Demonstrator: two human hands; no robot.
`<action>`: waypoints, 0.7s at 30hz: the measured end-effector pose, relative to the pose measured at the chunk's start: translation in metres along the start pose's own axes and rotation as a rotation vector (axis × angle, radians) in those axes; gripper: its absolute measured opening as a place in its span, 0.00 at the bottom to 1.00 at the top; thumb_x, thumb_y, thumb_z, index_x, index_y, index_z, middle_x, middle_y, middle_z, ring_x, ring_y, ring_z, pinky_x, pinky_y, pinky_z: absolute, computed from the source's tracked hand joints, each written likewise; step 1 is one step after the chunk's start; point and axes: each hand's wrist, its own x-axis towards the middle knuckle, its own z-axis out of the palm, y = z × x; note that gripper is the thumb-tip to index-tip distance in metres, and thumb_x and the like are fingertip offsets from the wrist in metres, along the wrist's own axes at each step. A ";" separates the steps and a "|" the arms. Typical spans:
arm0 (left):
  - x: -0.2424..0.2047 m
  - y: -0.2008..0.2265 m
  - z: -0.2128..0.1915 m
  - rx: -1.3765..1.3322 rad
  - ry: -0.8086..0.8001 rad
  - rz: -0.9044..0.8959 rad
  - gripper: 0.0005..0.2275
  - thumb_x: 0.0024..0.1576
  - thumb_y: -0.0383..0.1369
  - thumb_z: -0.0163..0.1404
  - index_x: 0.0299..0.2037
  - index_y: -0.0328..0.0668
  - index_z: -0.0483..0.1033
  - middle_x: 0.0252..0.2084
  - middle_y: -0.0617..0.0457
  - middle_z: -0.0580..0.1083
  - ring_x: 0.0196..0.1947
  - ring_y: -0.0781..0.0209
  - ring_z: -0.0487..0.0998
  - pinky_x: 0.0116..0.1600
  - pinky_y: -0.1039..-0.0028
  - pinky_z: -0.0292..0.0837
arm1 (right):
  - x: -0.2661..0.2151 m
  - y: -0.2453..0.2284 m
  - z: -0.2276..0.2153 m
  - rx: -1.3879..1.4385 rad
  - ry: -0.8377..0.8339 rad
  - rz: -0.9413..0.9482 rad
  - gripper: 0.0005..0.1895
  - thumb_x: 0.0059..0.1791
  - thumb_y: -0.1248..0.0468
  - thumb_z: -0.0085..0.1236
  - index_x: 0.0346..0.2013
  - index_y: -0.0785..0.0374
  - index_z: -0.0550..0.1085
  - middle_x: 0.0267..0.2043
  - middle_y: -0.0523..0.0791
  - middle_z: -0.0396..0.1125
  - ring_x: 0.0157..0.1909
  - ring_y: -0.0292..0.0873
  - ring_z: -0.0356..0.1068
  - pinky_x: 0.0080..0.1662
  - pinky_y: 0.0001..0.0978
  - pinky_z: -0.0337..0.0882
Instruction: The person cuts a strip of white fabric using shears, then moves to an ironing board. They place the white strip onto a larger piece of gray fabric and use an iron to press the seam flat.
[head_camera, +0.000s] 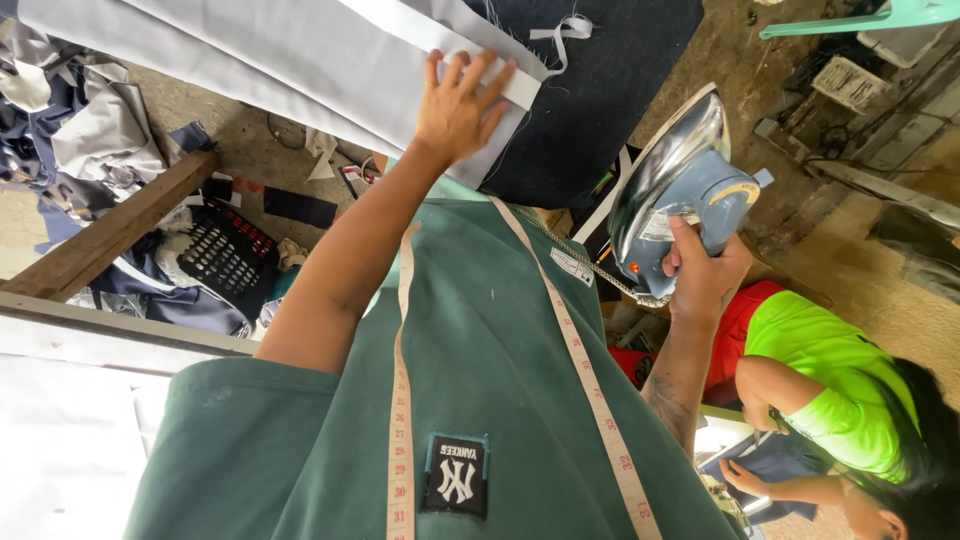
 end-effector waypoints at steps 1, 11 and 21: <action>0.002 0.002 -0.004 0.016 -0.021 -0.036 0.24 0.73 0.53 0.46 0.74 0.53 0.72 0.67 0.46 0.68 0.61 0.42 0.69 0.67 0.35 0.58 | 0.001 0.000 0.000 -0.026 -0.021 -0.006 0.19 0.54 0.70 0.69 0.25 0.65 0.68 0.17 0.43 0.56 0.18 0.37 0.53 0.23 0.31 0.59; 0.039 0.013 -0.004 0.113 -0.065 0.149 0.26 0.75 0.48 0.48 0.82 0.56 0.63 0.75 0.44 0.61 0.70 0.43 0.62 0.73 0.37 0.54 | 0.003 -0.001 0.003 -0.048 -0.072 -0.018 0.15 0.54 0.66 0.70 0.28 0.64 0.72 0.17 0.43 0.58 0.18 0.36 0.56 0.23 0.30 0.61; -0.020 0.002 -0.002 -0.012 0.018 0.194 0.22 0.74 0.43 0.54 0.77 0.51 0.70 0.76 0.45 0.65 0.71 0.44 0.67 0.73 0.41 0.58 | 0.014 0.011 -0.018 -0.410 -0.162 -0.036 0.26 0.53 0.56 0.74 0.19 0.56 0.66 0.16 0.37 0.58 0.21 0.32 0.57 0.26 0.29 0.60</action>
